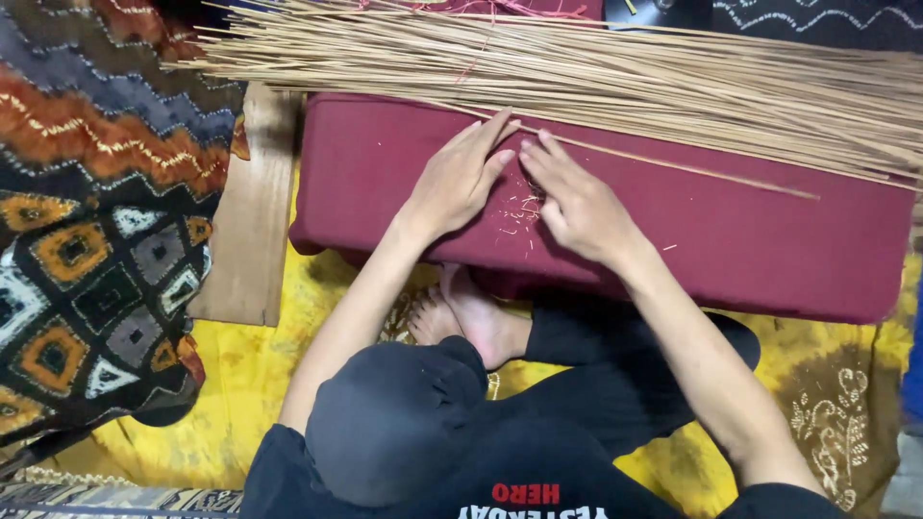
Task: The person wipes debris off a red cushion by hand, then picks up a stick from a pile and snaps it into two pieces.
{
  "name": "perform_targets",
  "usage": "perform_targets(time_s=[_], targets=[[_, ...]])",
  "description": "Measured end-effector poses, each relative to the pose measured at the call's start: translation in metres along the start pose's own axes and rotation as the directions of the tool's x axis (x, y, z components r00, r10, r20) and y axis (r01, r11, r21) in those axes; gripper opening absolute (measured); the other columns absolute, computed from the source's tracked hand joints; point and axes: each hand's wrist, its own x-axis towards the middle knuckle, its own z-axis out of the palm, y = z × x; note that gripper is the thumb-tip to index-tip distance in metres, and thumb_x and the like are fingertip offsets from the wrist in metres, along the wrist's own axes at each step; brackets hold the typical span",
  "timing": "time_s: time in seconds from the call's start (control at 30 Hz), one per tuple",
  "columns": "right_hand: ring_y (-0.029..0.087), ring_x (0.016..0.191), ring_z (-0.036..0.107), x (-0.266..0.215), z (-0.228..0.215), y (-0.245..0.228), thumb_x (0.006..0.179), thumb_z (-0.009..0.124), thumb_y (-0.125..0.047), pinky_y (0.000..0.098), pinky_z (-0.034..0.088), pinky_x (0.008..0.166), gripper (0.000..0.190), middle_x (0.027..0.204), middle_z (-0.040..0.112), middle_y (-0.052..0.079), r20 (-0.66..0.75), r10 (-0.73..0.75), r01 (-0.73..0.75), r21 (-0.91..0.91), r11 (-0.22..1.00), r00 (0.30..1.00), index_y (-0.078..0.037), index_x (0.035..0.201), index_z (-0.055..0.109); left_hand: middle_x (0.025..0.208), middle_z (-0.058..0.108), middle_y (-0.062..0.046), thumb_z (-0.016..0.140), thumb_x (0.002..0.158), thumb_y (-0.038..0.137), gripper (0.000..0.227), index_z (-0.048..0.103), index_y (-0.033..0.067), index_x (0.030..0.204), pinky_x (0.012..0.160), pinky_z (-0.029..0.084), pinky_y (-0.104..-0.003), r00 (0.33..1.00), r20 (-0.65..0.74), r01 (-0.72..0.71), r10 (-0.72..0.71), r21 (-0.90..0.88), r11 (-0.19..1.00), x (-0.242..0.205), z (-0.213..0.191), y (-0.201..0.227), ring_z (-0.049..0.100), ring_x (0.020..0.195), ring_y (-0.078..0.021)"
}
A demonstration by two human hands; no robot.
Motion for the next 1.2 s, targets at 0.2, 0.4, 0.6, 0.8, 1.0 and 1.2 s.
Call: perform_targets(time_s=[0.2, 0.4, 0.6, 0.8, 1.0, 1.2], targets=[[0.043, 0.142, 0.049, -0.015, -0.013, -0.006, 0.089, 0.043, 0.007, 0.0529, 0.042, 0.117, 0.063, 0.154, 0.052, 0.026, 0.011, 0.036, -0.036, 0.061, 0.998, 0.999, 0.004, 0.151, 0.050, 0.138, 0.066, -0.016, 0.035, 0.115, 0.031, 0.046, 0.047, 0.0030, 0.149, 0.125, 0.031, -0.044, 1.000, -0.011, -0.022, 0.023, 0.062, 0.998, 0.000, 0.000, 0.002, 0.055, 0.138, -0.0313], [0.044, 0.140, 0.050, -0.016, -0.011, -0.012, 0.088, 0.043, 0.006, 0.0541, 0.042, 0.116, 0.062, 0.153, 0.053, 0.027, 0.025, 0.035, -0.038, 0.144, 0.989, 0.999, 0.002, 0.149, 0.053, 0.138, 0.064, -0.016, 0.037, 0.113, 0.020, 0.037, 0.051, 0.0054, 0.145, 0.122, 0.037, -0.045, 0.998, -0.020, -0.063, 0.068, 0.184, 0.981, 0.006, 0.001, 0.002, 0.057, 0.137, -0.0312], [0.046, 0.141, 0.049, -0.002, -0.013, 0.005, 0.085, 0.041, 0.008, 0.0551, 0.042, 0.117, 0.064, 0.152, 0.052, 0.030, 0.024, -0.034, 0.030, 0.139, 0.990, 0.999, 0.007, 0.149, 0.051, 0.144, 0.062, -0.016, 0.039, 0.113, 0.014, 0.037, 0.051, 0.0077, 0.148, 0.123, 0.036, -0.046, 0.995, -0.037, -0.088, 0.098, 0.213, 0.973, 0.002, 0.003, 0.004, 0.053, 0.141, -0.0314], [0.041, 0.137, 0.056, -0.030, -0.008, 0.007, 0.084, 0.042, 0.004, 0.0512, 0.048, 0.113, 0.060, 0.147, 0.058, 0.026, 0.059, -0.211, 0.208, 0.051, 0.977, 0.976, 0.006, 0.142, 0.058, 0.150, 0.058, -0.017, 0.035, 0.111, 0.007, 0.043, 0.048, 0.0081, 0.151, 0.125, 0.033, -0.047, 0.996, 0.029, -0.093, 0.090, 0.136, 0.986, 0.002, -0.002, -0.004, 0.049, 0.144, -0.0325], [0.040, 0.137, 0.056, 0.001, 0.007, 0.002, 0.088, 0.044, -0.007, 0.0514, 0.043, 0.119, 0.056, 0.142, 0.060, 0.027, 0.026, -0.346, 0.346, 0.010, 0.938, 0.938, 0.008, 0.140, 0.058, 0.150, 0.057, -0.022, 0.023, 0.115, 0.028, 0.050, 0.039, 0.0034, 0.155, 0.122, 0.034, -0.057, 0.996, 0.078, 0.063, -0.044, -0.260, 0.963, -0.002, -0.021, 0.011, 0.049, 0.143, -0.0421], [0.045, 0.133, 0.058, 0.003, 0.012, 0.001, 0.090, 0.043, -0.008, 0.0533, 0.046, 0.115, 0.049, 0.138, 0.060, 0.033, 0.077, -0.467, 0.466, 0.028, 0.884, 0.881, 0.015, 0.129, 0.061, 0.149, 0.059, -0.022, 0.018, 0.114, 0.030, 0.054, 0.035, 0.0017, 0.158, 0.119, 0.037, -0.057, 0.996, 0.087, 0.031, -0.018, -0.158, 0.987, -0.002, -0.023, 0.010, 0.049, 0.142, -0.0423]])
